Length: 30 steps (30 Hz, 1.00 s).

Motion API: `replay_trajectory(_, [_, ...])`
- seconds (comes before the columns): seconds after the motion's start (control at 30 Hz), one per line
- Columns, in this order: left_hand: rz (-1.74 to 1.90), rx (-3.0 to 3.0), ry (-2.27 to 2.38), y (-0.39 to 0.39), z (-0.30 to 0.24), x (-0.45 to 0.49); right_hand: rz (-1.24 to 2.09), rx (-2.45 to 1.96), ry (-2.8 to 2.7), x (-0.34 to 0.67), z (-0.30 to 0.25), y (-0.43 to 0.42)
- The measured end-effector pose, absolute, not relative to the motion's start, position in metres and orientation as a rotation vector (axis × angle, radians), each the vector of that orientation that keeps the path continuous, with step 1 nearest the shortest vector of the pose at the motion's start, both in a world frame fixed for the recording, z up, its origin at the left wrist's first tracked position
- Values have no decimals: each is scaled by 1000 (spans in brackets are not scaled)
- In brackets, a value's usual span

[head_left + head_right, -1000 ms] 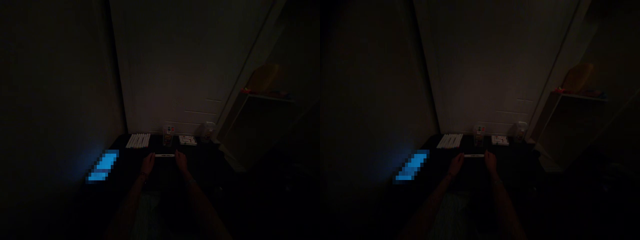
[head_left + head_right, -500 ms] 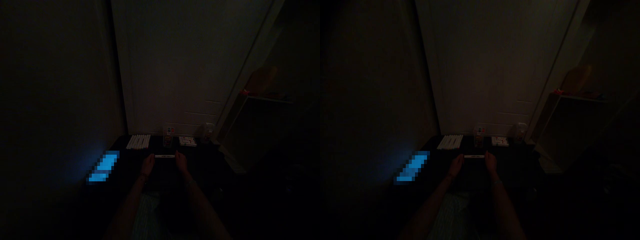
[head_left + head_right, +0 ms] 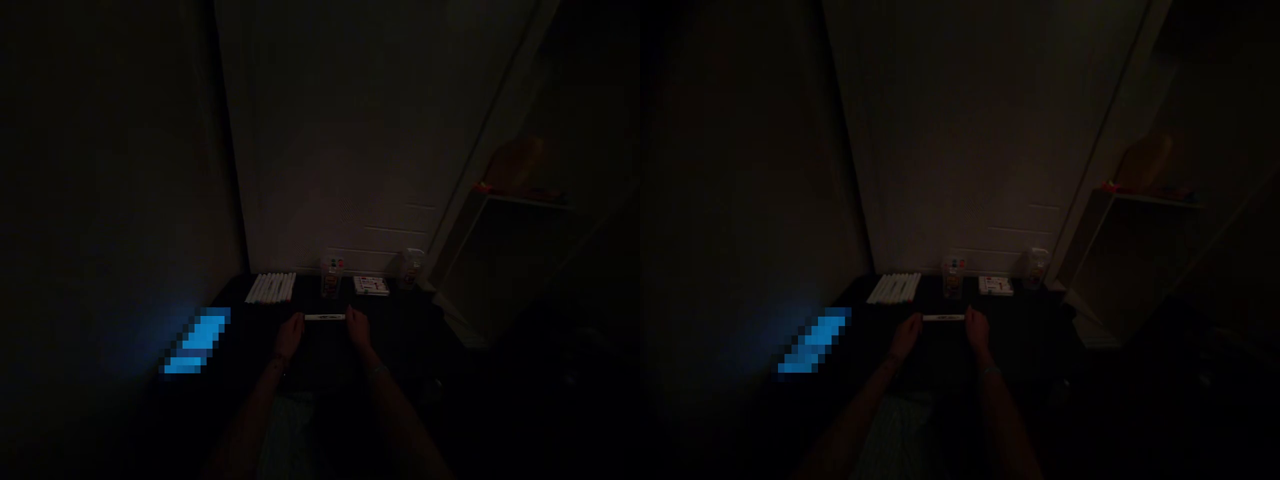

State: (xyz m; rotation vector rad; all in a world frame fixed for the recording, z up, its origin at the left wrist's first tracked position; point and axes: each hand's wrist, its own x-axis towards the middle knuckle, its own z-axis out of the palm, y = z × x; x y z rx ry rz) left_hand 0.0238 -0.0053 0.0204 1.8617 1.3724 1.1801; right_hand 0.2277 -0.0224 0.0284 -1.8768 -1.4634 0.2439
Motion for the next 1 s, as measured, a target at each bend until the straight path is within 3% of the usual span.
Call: replay_trajectory(1.0, [1132, 1816, 1403, -1, 22, 20, 205, -1938, -1488, 224, 30, -21])
